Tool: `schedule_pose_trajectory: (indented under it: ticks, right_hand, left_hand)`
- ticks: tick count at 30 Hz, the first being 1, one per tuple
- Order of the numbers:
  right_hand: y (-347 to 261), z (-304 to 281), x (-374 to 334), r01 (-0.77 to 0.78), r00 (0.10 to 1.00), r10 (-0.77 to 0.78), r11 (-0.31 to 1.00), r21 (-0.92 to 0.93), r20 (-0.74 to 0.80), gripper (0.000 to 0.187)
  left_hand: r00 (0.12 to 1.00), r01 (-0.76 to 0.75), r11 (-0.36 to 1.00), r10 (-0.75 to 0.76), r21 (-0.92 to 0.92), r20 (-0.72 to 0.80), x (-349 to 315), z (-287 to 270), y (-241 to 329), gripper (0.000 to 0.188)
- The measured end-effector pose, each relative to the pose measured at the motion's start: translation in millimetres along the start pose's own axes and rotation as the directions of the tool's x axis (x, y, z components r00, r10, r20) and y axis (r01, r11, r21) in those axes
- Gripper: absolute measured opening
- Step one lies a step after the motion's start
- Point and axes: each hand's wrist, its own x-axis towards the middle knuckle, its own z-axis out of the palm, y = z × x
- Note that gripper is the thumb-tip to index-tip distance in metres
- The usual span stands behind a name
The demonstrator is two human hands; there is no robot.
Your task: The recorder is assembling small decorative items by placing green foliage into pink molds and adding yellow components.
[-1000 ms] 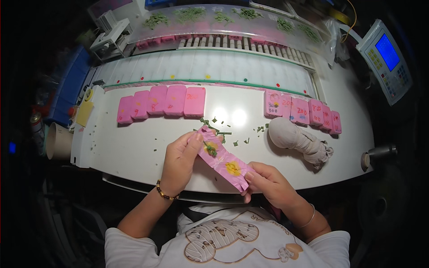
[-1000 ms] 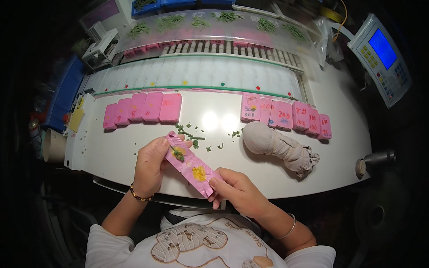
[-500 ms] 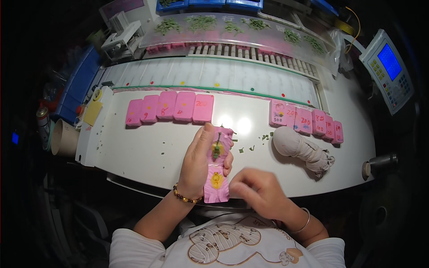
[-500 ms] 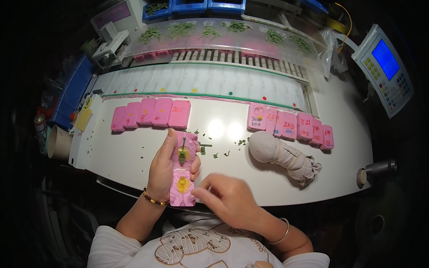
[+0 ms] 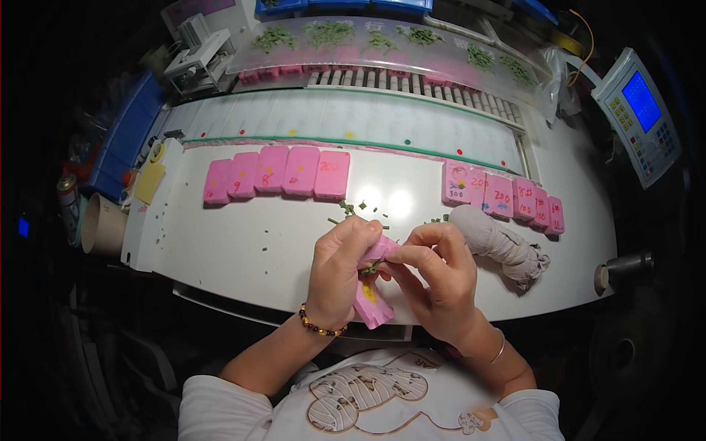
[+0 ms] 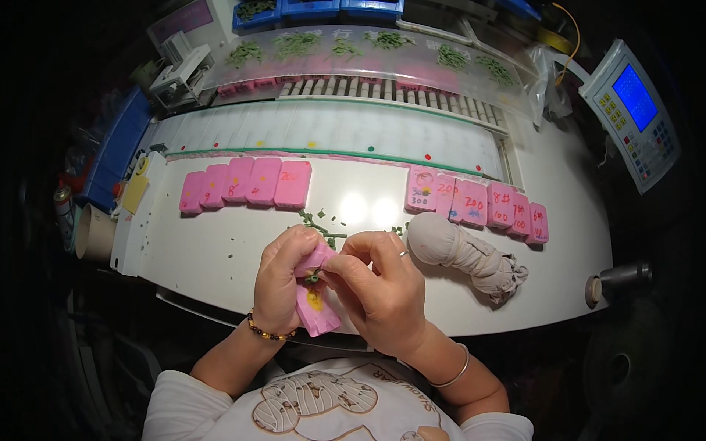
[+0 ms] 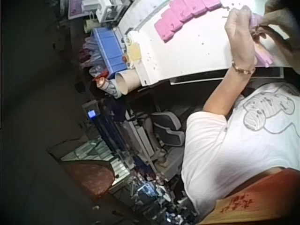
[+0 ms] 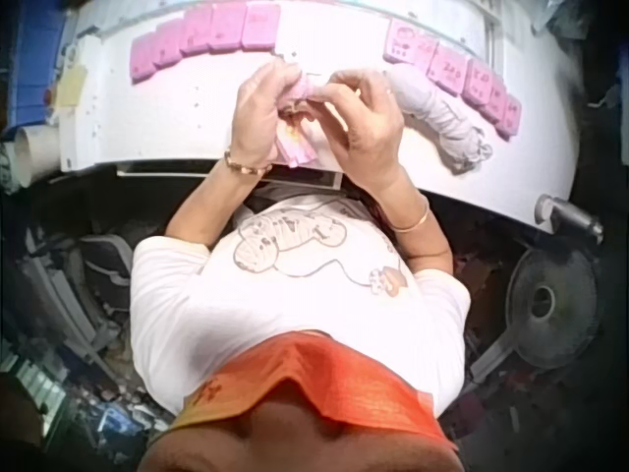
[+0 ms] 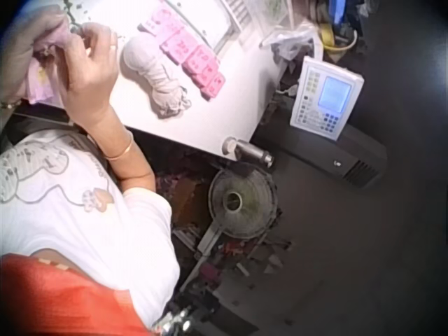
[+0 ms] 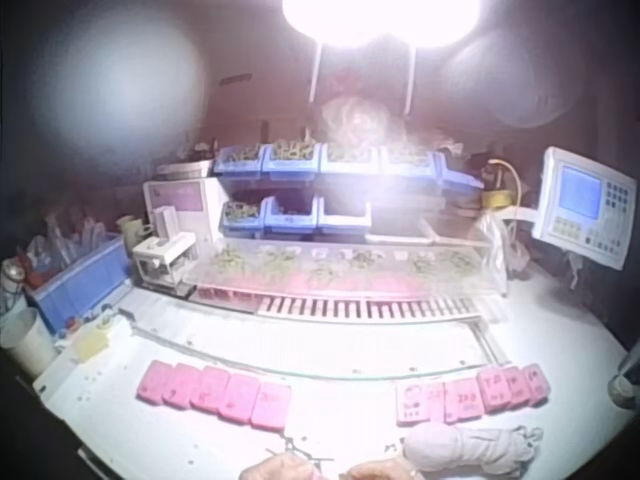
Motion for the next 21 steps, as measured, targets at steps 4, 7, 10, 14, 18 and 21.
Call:
schedule_pose_trajectory:
  ticks: [4, 7, 10, 14, 18, 21]
  right_hand:
    - [6, -1, -2, 0.065, 0.997, -0.065, 0.998, 0.002, -0.034, 0.022]
    - [-1, -12, -2, -0.068, 0.991, 0.076, 0.995, 0.077, -0.113, 0.017]
    - [5, -15, -2, -0.215, 0.962, 0.250, 0.940, 0.266, -0.106, 0.015]
    - [12, -4, -10, -0.405, 0.848, 0.528, 0.595, 0.694, 0.043, 0.011]
    - [12, 3, -17, -0.453, 0.821, 0.555, 0.488, 0.746, 0.135, 0.009]
    - [11, 8, -22, -0.473, 0.826, 0.539, 0.506, 0.721, 0.164, 0.007]
  left_hand:
    - [0.997, -0.025, 0.999, 0.027, 0.024, -0.073, 4, 4, 4, 0.025]
    - [0.987, -0.031, 0.995, 0.016, -0.090, -0.158, 17, -9, 8, 0.033]
    - [0.993, -0.023, 0.965, -0.008, -0.261, -0.115, 14, -20, 17, 0.037]
    - [0.991, 0.102, 0.984, -0.114, 0.147, 0.073, 0, -24, 10, 0.027]
    - [0.997, 0.005, 0.981, -0.021, 0.193, 0.080, -8, -16, -1, 0.016]
    - [0.983, -0.026, 0.984, -0.007, 0.176, 0.185, -9, -19, -2, 0.016]
